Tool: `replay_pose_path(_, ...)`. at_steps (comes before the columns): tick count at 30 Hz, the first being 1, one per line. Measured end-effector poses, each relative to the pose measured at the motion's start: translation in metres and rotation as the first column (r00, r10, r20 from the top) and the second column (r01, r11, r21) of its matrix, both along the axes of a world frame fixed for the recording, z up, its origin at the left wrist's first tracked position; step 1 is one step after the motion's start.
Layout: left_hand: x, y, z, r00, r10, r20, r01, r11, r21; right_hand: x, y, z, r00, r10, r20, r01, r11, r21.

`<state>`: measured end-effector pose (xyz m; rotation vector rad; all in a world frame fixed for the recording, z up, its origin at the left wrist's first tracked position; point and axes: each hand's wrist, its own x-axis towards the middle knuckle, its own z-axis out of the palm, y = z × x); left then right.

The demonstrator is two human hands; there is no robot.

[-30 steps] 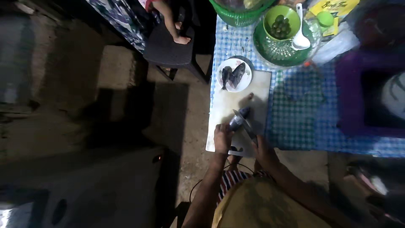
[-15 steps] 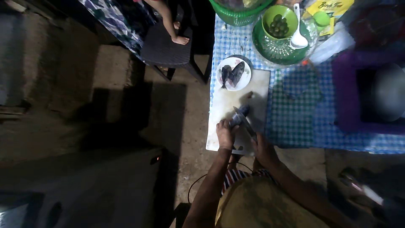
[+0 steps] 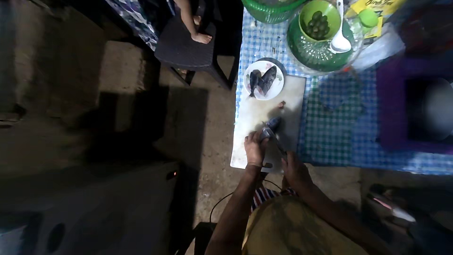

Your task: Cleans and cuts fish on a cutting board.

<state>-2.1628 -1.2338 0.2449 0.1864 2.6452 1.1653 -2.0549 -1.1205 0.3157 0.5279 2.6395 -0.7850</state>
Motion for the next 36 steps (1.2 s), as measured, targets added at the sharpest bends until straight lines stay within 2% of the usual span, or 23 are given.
replay_pose_path(13,0.004,0.002,-0.004,0.997,0.019,-0.081,-0.018,1.000,0.010,0.004,0.000,-0.008,0.994,0.006,-0.111,-0.002,1.000,0.030)
replay_pose_path(19,0.004,0.002,0.001,0.999,0.007,-0.039,-0.007,1.000,0.000,-0.048,-0.007,0.016,0.967,-0.015,0.255,0.029,0.998,-0.049)
replay_pose_path(22,0.003,0.002,0.001,1.000,0.019,-0.023,-0.019,1.000,-0.005,-0.058,-0.010,0.012,0.973,0.000,0.233,0.011,0.999,-0.048)
replay_pose_path(26,0.003,0.005,0.002,1.000,0.023,-0.005,-0.023,1.000,-0.006,-0.040,-0.006,0.018,0.938,-0.035,0.346,0.063,0.996,-0.070)
replay_pose_path(29,0.005,0.006,0.000,1.000,-0.001,-0.024,0.000,1.000,-0.007,-0.043,-0.001,0.016,0.950,-0.040,0.311,0.067,0.995,-0.080)
replay_pose_path(31,0.002,0.003,0.001,0.999,-0.023,0.023,0.023,0.999,-0.023,-0.053,-0.002,0.014,0.960,-0.024,0.279,0.052,0.994,-0.094)
replay_pose_path(34,-0.021,0.000,0.038,0.986,-0.107,0.131,0.120,0.988,-0.094,-0.054,-0.001,0.007,0.970,-0.006,0.244,0.026,0.996,-0.080)
replay_pose_path(36,-0.043,0.004,0.092,0.986,-0.163,-0.043,0.160,0.985,-0.060,-0.048,0.002,0.002,0.982,0.011,0.190,0.003,0.997,-0.074)
